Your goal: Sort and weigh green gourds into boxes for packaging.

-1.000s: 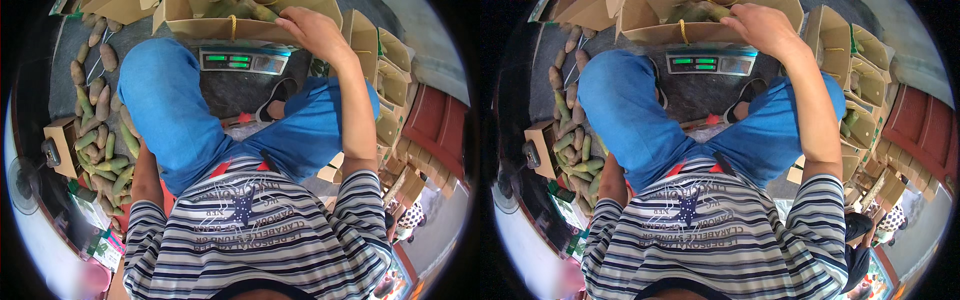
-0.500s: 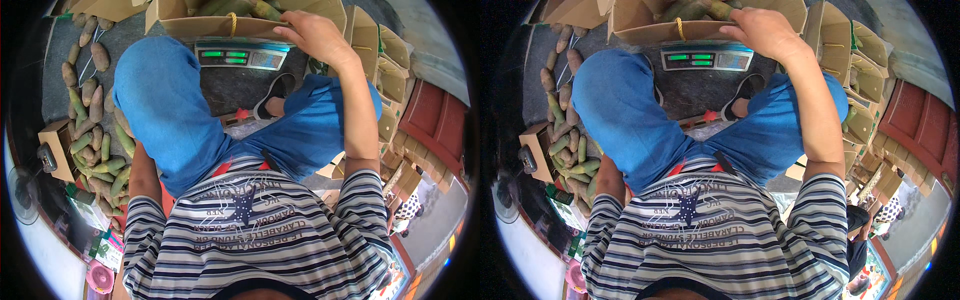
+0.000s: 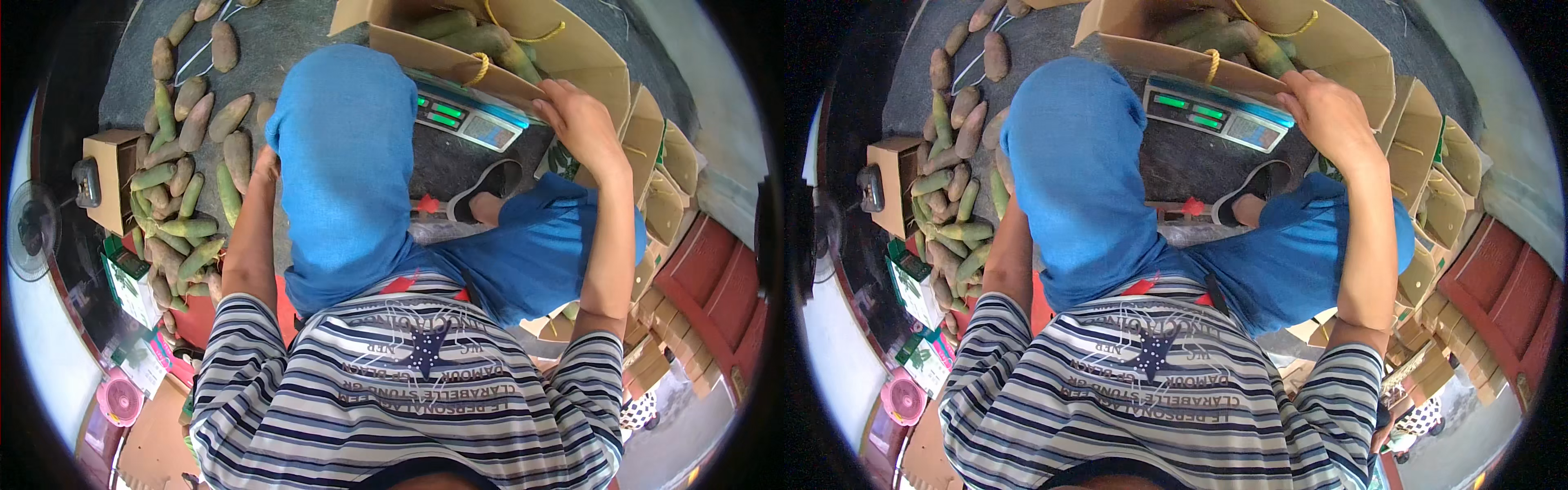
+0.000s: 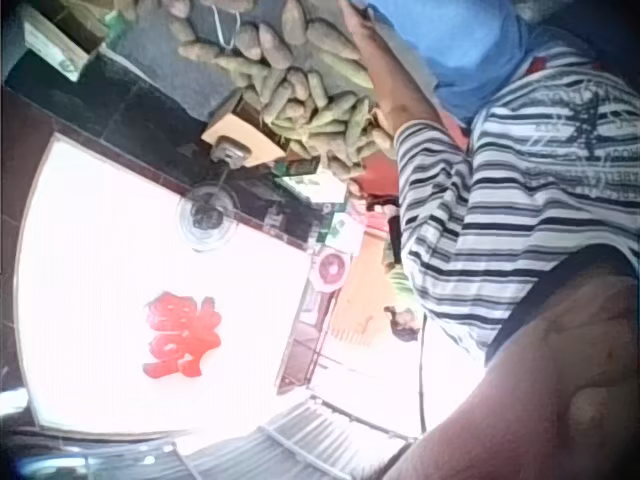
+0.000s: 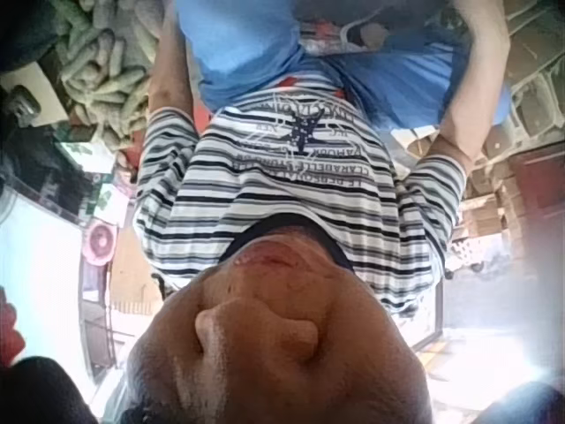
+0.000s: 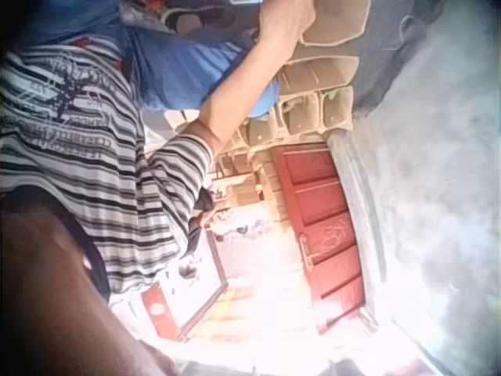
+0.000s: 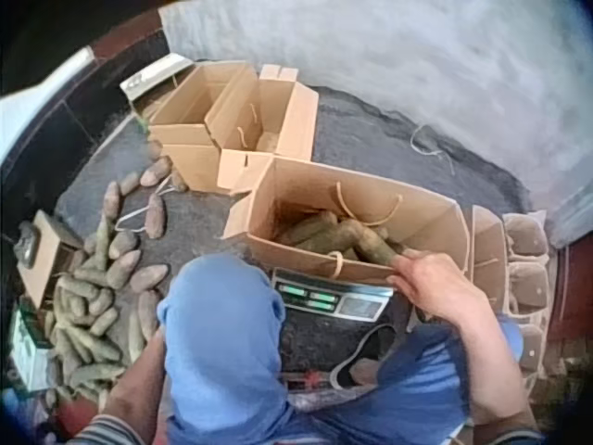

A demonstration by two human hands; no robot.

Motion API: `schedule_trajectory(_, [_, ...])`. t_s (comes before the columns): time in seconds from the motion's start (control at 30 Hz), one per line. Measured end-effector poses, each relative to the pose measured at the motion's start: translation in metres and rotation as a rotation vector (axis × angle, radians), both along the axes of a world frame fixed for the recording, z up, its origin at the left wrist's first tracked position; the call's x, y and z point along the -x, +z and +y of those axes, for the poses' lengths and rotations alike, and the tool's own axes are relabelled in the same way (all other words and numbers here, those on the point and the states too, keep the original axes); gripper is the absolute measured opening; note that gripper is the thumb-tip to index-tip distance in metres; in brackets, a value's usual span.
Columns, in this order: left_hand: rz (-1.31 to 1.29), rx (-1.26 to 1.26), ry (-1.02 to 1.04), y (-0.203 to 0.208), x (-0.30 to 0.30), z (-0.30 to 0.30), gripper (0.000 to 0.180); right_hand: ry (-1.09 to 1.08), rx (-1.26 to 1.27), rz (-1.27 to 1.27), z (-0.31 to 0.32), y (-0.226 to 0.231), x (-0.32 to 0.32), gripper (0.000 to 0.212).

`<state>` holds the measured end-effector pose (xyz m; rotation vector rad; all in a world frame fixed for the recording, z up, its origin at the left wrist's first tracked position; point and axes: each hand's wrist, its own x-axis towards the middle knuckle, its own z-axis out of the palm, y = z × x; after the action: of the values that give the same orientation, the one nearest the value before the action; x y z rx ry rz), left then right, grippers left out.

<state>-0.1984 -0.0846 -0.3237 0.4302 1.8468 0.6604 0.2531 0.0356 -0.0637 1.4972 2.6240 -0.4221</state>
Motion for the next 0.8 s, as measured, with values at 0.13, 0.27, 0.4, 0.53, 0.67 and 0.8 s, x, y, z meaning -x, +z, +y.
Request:
schedule_trajectory(0.13, [-0.035, 0.030, 0.077, -0.003, 0.034, 0.010, 0.056, 0.024, -0.006, 0.015, 0.003, 0.000, 0.009, 0.021])
schedule_trajectory(0.27, [-0.101, -0.074, 0.041, 0.037, 0.004, 0.044, 0.055, -0.008, -0.007, -0.018, 0.001, -0.002, 0.002, 0.021])
schedule_trajectory(0.4, [-0.173, -0.217, -0.008, 0.090, -0.030, 0.077, 0.054, 0.007, -0.067, 0.047, 0.000, -0.008, -0.002, 0.018])
schedule_trajectory(0.53, [-0.333, -0.344, -0.116, 0.147, -0.044, 0.071, 0.053, 0.005, -0.078, -0.031, -0.001, -0.012, -0.007, 0.021])
schedule_trajectory(0.67, [-0.475, -0.461, -0.234, 0.210, -0.045, 0.089, 0.052, 0.056, -0.095, 0.020, 0.004, -0.024, -0.002, 0.019])
schedule_trajectory(0.8, [-0.355, -0.617, -0.453, 0.269, -0.089, 0.095, 0.043, 0.002, -0.100, 0.012, -0.001, -0.027, -0.008, 0.021])
